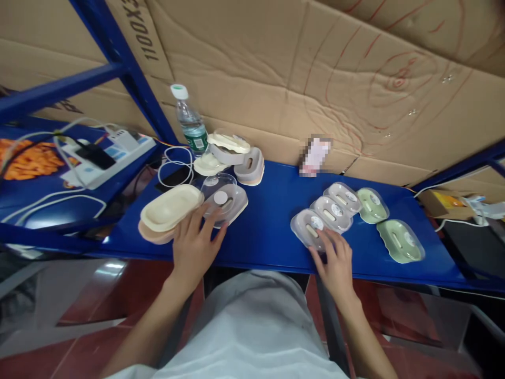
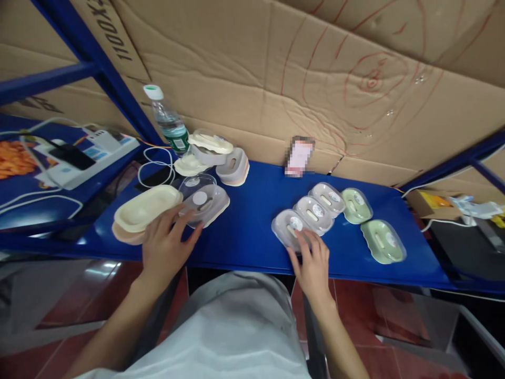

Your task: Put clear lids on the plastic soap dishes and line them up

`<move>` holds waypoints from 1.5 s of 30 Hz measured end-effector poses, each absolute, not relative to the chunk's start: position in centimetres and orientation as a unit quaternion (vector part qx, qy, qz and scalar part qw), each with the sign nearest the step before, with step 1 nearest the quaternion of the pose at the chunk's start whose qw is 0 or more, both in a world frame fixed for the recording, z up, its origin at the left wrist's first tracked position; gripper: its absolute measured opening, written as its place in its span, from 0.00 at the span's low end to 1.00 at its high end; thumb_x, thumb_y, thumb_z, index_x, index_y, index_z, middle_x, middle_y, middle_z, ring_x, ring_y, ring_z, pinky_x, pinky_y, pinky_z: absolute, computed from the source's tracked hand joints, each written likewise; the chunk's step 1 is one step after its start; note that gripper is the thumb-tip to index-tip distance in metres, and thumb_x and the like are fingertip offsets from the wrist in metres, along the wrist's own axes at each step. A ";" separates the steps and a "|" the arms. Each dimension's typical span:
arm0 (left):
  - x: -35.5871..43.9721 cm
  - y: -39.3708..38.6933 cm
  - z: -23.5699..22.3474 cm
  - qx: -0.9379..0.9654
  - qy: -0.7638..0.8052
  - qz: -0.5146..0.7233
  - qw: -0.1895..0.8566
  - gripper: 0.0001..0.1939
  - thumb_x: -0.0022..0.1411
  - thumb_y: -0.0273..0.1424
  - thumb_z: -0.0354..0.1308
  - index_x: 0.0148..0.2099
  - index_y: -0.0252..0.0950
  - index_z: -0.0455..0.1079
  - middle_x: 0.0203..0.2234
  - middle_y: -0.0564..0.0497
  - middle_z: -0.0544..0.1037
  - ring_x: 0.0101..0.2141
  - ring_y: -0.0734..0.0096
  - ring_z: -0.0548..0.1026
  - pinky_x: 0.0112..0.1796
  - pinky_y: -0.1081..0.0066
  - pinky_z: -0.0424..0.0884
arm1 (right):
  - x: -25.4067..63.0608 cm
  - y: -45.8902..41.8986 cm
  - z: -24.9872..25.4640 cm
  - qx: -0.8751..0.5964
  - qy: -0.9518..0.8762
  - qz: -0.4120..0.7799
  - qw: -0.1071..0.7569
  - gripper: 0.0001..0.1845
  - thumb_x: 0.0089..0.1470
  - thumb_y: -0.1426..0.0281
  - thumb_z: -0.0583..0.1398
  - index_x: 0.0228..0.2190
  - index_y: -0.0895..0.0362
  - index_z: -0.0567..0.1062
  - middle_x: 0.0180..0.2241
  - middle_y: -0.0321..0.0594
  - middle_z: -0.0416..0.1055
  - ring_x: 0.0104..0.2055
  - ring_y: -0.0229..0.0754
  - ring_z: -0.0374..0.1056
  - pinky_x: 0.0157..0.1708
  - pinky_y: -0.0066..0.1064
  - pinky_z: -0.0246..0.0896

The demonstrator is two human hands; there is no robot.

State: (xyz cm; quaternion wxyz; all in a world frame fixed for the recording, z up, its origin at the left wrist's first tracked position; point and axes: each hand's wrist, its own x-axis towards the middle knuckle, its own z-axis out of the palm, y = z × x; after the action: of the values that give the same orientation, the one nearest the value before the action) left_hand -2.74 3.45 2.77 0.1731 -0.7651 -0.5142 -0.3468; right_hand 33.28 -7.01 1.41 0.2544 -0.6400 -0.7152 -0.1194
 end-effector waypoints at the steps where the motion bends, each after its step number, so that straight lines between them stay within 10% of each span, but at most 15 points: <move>1: -2.7 3.7 2.6 -0.766 -0.519 -0.336 0.174 0.16 0.71 0.32 0.67 0.59 0.36 0.75 0.57 0.37 0.81 0.54 0.41 0.81 0.49 0.50 0.77 | 33.4 -6.8 1.4 -0.650 -0.705 -0.132 0.250 0.26 0.73 0.59 0.60 0.67 0.52 0.69 0.62 0.53 0.72 0.65 0.60 0.67 0.61 0.52 0.64; 12: -2.5 3.3 1.8 -0.788 -0.438 -0.427 0.071 0.05 0.73 0.26 0.64 0.49 0.38 0.72 0.46 0.44 0.80 0.51 0.57 0.81 0.57 0.58 0.79 | 32.8 -3.6 2.0 -0.712 -0.635 -0.181 0.239 0.26 0.74 0.67 0.56 0.68 0.55 0.67 0.68 0.58 0.68 0.70 0.64 0.62 0.64 0.61 0.60; 19: 0.4 0.5 0.5 -0.828 -0.325 -0.425 -0.168 0.10 0.77 0.30 0.60 0.58 0.41 0.71 0.49 0.44 0.82 0.53 0.61 0.83 0.53 0.62 0.83 | 28.2 -1.3 3.5 -0.485 -0.847 -0.014 0.218 0.36 0.73 0.66 0.58 0.76 0.44 0.55 0.75 0.49 0.59 0.77 0.60 0.54 0.73 0.63 0.51; 25: -0.2 1.2 0.7 -0.833 -0.365 -0.408 -0.083 0.19 0.76 0.29 0.60 0.66 0.43 0.70 0.58 0.42 0.81 0.61 0.56 0.79 0.60 0.55 0.78 | 29.2 0.9 3.7 -0.463 -0.839 0.134 0.253 0.32 0.73 0.61 0.59 0.73 0.47 0.61 0.61 0.48 0.77 0.54 0.50 0.79 0.55 0.45 0.76; 30: -1.6 3.5 1.6 -0.803 -0.498 -0.326 0.032 0.24 0.75 0.34 0.61 0.70 0.38 0.70 0.63 0.36 0.77 0.65 0.41 0.73 0.66 0.41 0.66 | 30.3 4.5 3.5 -0.540 -0.748 0.208 0.325 0.31 0.70 0.54 0.62 0.67 0.53 0.68 0.51 0.46 0.80 0.33 0.41 0.75 0.41 0.39 0.79; 37: -1.1 5.5 2.4 -0.840 -0.466 -0.277 -0.020 0.14 0.77 0.33 0.55 0.58 0.38 0.78 0.50 0.43 0.85 0.54 0.47 0.80 0.60 0.45 0.69 | 29.3 6.4 2.6 -0.577 -0.744 -0.004 0.335 0.26 0.75 0.58 0.55 0.65 0.57 0.72 0.66 0.58 0.68 0.71 0.61 0.61 0.70 0.62 0.59; 45: -1.4 6.1 3.0 -0.795 -0.470 -0.382 -0.014 0.17 0.79 0.34 0.53 0.63 0.36 0.73 0.56 0.41 0.82 0.61 0.49 0.77 0.65 0.48 0.67 | 24.0 1.8 2.2 -0.397 -0.901 -0.013 0.176 0.29 0.74 0.64 0.57 0.72 0.53 0.65 0.70 0.49 0.68 0.76 0.53 0.57 0.75 0.54 0.51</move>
State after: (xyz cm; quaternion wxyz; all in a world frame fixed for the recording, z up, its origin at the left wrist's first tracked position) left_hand -1.43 6.06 3.02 -0.0141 -0.7951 -0.4705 -0.3825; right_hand 24.01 1.81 2.25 0.1757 -0.3973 -0.9006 -0.0132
